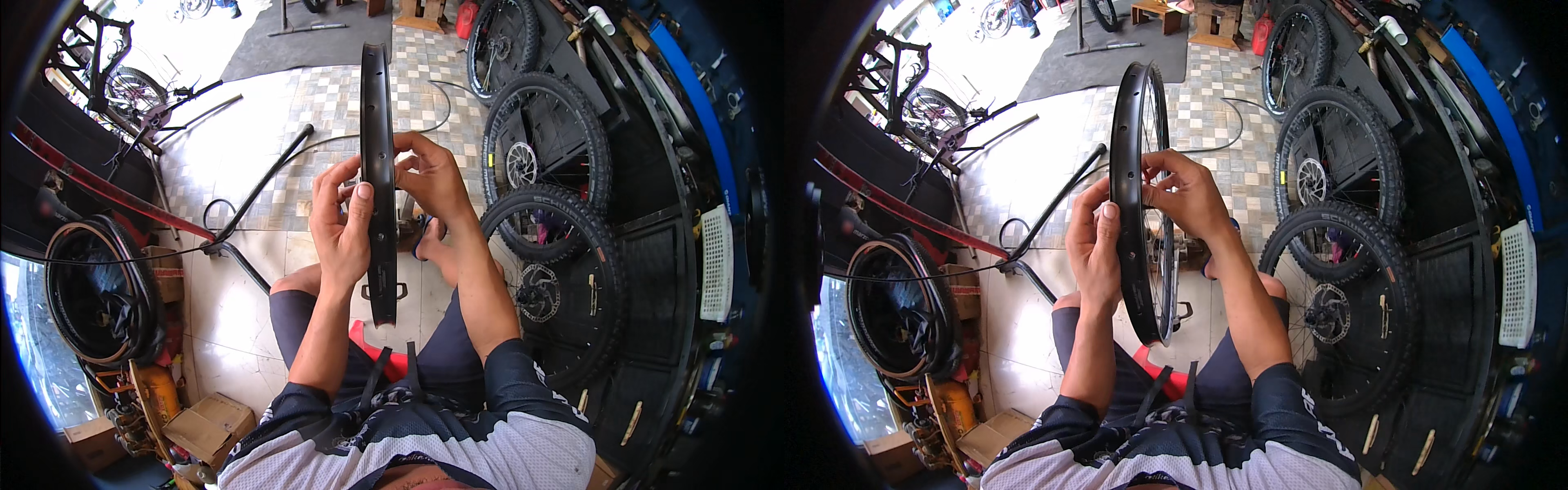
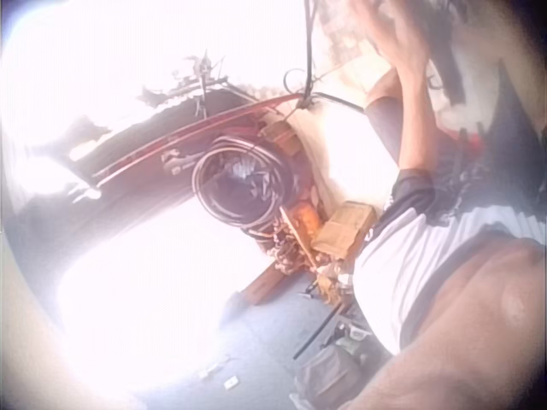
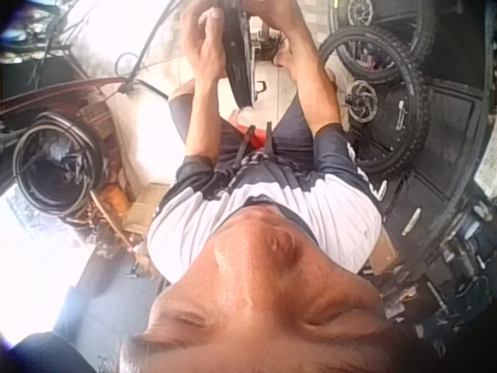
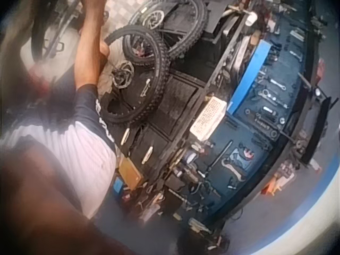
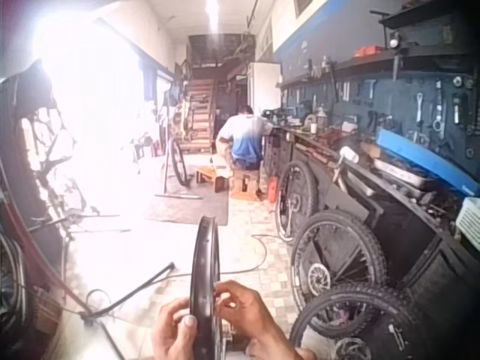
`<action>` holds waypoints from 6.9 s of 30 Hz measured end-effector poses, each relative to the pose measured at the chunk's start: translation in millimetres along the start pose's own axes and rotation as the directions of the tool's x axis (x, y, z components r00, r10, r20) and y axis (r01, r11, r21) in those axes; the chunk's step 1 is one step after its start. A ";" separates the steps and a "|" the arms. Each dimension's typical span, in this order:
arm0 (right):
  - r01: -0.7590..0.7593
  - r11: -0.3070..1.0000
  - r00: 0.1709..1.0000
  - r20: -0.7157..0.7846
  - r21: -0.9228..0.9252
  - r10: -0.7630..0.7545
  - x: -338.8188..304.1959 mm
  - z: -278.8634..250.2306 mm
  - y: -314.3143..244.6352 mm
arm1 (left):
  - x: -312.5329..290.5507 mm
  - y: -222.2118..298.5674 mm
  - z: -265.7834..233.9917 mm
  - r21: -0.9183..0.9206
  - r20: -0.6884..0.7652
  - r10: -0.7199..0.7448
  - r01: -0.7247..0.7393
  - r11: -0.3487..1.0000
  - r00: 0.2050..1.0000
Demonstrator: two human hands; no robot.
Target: The person installs a bicycle rim onto a wheel hub mounted on a truing stand. They align the rim with the spokes and press it into place, then rotate the wheel to check fit and alignment.
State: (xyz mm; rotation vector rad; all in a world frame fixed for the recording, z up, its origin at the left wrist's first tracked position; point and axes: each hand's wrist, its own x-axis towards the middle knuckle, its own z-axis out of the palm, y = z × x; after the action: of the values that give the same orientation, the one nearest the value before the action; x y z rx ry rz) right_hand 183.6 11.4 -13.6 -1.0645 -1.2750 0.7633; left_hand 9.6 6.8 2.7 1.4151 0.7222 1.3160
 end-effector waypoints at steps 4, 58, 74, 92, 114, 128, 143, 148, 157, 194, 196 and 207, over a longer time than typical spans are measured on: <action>-0.043 0.994 0.998 -0.046 -0.101 0.038 -3.1 -4.0 0.0 | -1.0 3.3 -2.7 -0.022 0.063 -0.100 0.102 0.995 0.993; -0.483 0.573 0.837 -0.157 -0.662 0.524 -202.6 -21.2 102.9 | -48.7 -46.2 -62.0 -0.123 0.076 -0.389 0.396 0.910 0.918; -0.484 0.576 0.835 -0.150 -0.659 0.530 -202.8 -22.5 102.1 | -50.8 -49.5 -61.4 -0.116 0.084 -0.404 0.412 0.904 0.911; -0.490 0.570 0.829 -0.149 -0.659 0.540 -203.9 -21.5 102.6 | -53.9 -53.5 -62.4 -0.115 0.075 -0.398 0.404 0.907 0.914; -0.395 0.705 0.909 -0.136 -0.590 0.395 -215.0 -24.8 137.9 | -88.3 -147.7 -83.1 -0.098 0.024 -0.642 0.641 0.761 0.766; -0.413 0.636 0.892 -0.146 -0.652 0.428 -213.0 -28.3 147.2 | -158.0 -307.9 -120.8 0.252 -0.067 -0.708 0.699 0.670 0.703; -0.355 0.621 0.891 -0.053 -0.699 0.450 -198.6 -22.0 149.7 | -226.8 -457.9 -135.6 -0.850 -0.139 -0.985 0.523 0.066 -0.102; -0.480 0.523 0.789 -0.085 -0.705 0.609 -185.4 -20.4 151.9 | -126.8 -492.3 -176.9 -0.892 -0.140 -0.989 0.439 0.106 -0.045; -0.509 0.416 0.710 -0.095 -0.754 0.698 -179.1 -13.5 150.1 | -197.1 -511.2 -159.5 -0.899 -0.037 -0.986 0.436 -0.037 -0.162; -0.501 0.446 0.735 -0.093 -0.742 0.672 -182.8 -15.2 151.7 | -368.8 -509.3 -127.6 -0.707 0.373 -0.916 0.595 -0.384 -0.148; -0.501 0.415 0.713 -0.091 -0.760 0.695 -181.8 -15.5 151.4 | -372.2 -498.5 -119.4 -0.632 0.384 -0.922 0.711 -0.308 -0.058; -0.507 0.457 0.731 -0.084 -0.731 0.677 -182.1 -16.4 150.9 | -313.4 -461.2 -81.0 -0.955 0.151 -0.853 0.148 -0.256 -0.499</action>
State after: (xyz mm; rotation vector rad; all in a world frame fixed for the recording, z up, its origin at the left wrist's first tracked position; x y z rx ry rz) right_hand 184.5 -104.4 -220.4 -2.2345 -1.4298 0.9438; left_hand -40.4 -123.2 -543.3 -1.0524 1.3399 0.5240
